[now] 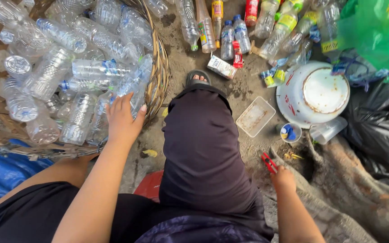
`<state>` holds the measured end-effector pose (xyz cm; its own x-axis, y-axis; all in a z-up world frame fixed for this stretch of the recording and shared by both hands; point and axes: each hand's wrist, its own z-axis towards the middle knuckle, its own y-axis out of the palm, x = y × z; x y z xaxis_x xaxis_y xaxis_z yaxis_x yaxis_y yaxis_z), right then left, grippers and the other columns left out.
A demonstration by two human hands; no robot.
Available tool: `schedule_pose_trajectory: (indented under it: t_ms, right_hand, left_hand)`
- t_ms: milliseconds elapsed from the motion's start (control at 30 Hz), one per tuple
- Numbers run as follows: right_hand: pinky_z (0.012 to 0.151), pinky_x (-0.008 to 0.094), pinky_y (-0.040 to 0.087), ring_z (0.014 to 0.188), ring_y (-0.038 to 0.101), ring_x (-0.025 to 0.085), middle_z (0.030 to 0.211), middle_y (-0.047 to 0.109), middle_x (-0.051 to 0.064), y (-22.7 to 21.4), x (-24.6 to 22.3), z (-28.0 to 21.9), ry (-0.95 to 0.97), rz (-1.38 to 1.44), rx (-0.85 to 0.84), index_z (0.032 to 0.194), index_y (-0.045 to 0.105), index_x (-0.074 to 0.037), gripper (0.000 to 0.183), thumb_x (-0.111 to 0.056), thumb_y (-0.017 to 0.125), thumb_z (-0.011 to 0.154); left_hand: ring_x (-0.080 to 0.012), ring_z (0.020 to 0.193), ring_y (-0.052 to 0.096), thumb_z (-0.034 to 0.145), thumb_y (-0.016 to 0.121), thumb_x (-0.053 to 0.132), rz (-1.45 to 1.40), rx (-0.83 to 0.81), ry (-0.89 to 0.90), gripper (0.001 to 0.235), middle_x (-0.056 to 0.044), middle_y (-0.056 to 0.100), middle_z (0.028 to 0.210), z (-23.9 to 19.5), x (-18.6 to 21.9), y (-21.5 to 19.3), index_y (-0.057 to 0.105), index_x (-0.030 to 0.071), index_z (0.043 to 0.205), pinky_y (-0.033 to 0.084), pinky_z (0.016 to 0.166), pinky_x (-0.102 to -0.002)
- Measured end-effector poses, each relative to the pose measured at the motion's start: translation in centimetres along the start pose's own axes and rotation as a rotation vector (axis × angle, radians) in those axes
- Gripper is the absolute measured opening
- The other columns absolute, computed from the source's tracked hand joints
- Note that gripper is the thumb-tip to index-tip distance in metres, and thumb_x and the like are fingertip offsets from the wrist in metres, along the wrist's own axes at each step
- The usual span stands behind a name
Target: The person uses a red utility knife to cut and peel labels off plastic bottles. They pick up bottles from a woven basket and the ground, remove the labels, and place the bottles back into the basket.
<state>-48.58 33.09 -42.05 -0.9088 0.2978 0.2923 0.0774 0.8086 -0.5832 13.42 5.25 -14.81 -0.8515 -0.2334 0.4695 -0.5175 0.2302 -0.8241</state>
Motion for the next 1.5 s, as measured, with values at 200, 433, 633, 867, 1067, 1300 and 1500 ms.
schedule_pose_trajectory:
  t_ms: [200, 433, 633, 867, 1067, 1300, 1500]
  right_hand:
    - [0.089, 0.050, 0.063, 0.108, 0.076, 0.039, 0.113, 0.078, 0.022, 1.4, 0.1, 2.4, 0.057, 0.059, -0.119, 0.120, 0.059, -0.004, 0.046, -0.041, 0.059, 0.094]
    - [0.085, 0.046, 0.060, 0.100, 0.076, 0.038, 0.103, 0.079, 0.020, 2.6, 0.7, 6.7, 0.102, 0.123, -0.185, 0.107, 0.071, -0.002, 0.053, -0.051, 0.061, 0.091]
    - [0.086, 0.039, 0.062, 0.105, 0.078, 0.026, 0.115, 0.081, 0.008, -21.7, -9.0, 3.0, 0.280, -0.117, -0.415, 0.121, 0.078, -0.010, 0.075, -0.059, 0.071, 0.064]
    - [0.070, 0.056, 0.054, 0.081, 0.068, 0.052, 0.090, 0.072, 0.031, -41.7, -10.3, 7.2, -0.070, 0.293, 0.463, 0.108, 0.063, 0.003, 0.043, -0.039, 0.058, 0.110]
    - [0.061, 0.057, 0.052, 0.072, 0.066, 0.049, 0.089, 0.068, 0.030, -47.9, -21.0, 16.1, -0.241, 0.551, 0.775, 0.108, 0.048, 0.004, 0.022, -0.017, 0.056, 0.111]
    - [0.067, 0.057, 0.053, 0.081, 0.068, 0.047, 0.093, 0.070, 0.028, -46.2, -27.5, 22.5, -0.172, 0.531, 0.646, 0.112, 0.053, 0.001, 0.019, -0.017, 0.053, 0.106]
    - [0.062, 0.055, 0.052, 0.072, 0.066, 0.047, 0.090, 0.069, 0.028, -44.1, -29.7, 23.2, -0.246, 0.644, 0.802, 0.110, 0.049, 0.003, 0.015, -0.011, 0.054, 0.106]
  left_hand:
    - [-0.0440, 0.148, 0.033, 0.105, 0.053, 0.050, 0.008, -0.088, -0.084, 0.065, -0.024, 0.047, 0.151, 0.5, -1.2, 0.5, 0.042, 0.009, 0.154, 0.012, 0.121, -0.067]
    - [-0.0422, 0.136, 0.048, 0.095, 0.058, 0.033, -0.011, 0.020, 0.050, 0.057, -0.024, 0.057, 0.141, -0.6, -1.9, 2.0, 0.052, 0.003, 0.144, 0.032, 0.116, -0.054]
    - [-0.0399, 0.135, 0.052, 0.092, 0.060, 0.030, -0.057, -0.016, 0.054, 0.054, -0.020, 0.060, 0.138, -0.5, -1.2, 1.7, 0.056, 0.002, 0.138, 0.038, 0.113, -0.050]
    - [-0.0360, 0.131, 0.055, 0.094, 0.057, 0.034, -0.072, -0.093, 0.036, 0.049, -0.016, 0.063, 0.131, -0.8, -0.3, 1.3, 0.059, 0.003, 0.131, 0.040, 0.110, -0.050]
    - [-0.0367, 0.132, 0.054, 0.090, 0.060, 0.027, -0.068, -0.127, 0.026, 0.048, -0.018, 0.062, 0.133, -1.4, -0.7, 1.9, 0.058, 0.004, 0.132, 0.035, 0.117, -0.053]
    - [-0.0325, 0.134, 0.053, 0.082, 0.064, 0.025, -0.050, -0.153, 0.032, 0.052, -0.011, 0.065, 0.130, -2.0, -1.1, 2.5, 0.058, 0.006, 0.131, 0.033, 0.119, -0.051]
    - [-0.0280, 0.133, 0.054, 0.074, 0.064, 0.033, 0.043, -0.113, 0.095, 0.058, -0.006, 0.067, 0.126, -2.9, -2.0, 3.2, 0.061, 0.009, 0.127, 0.029, 0.123, -0.053]
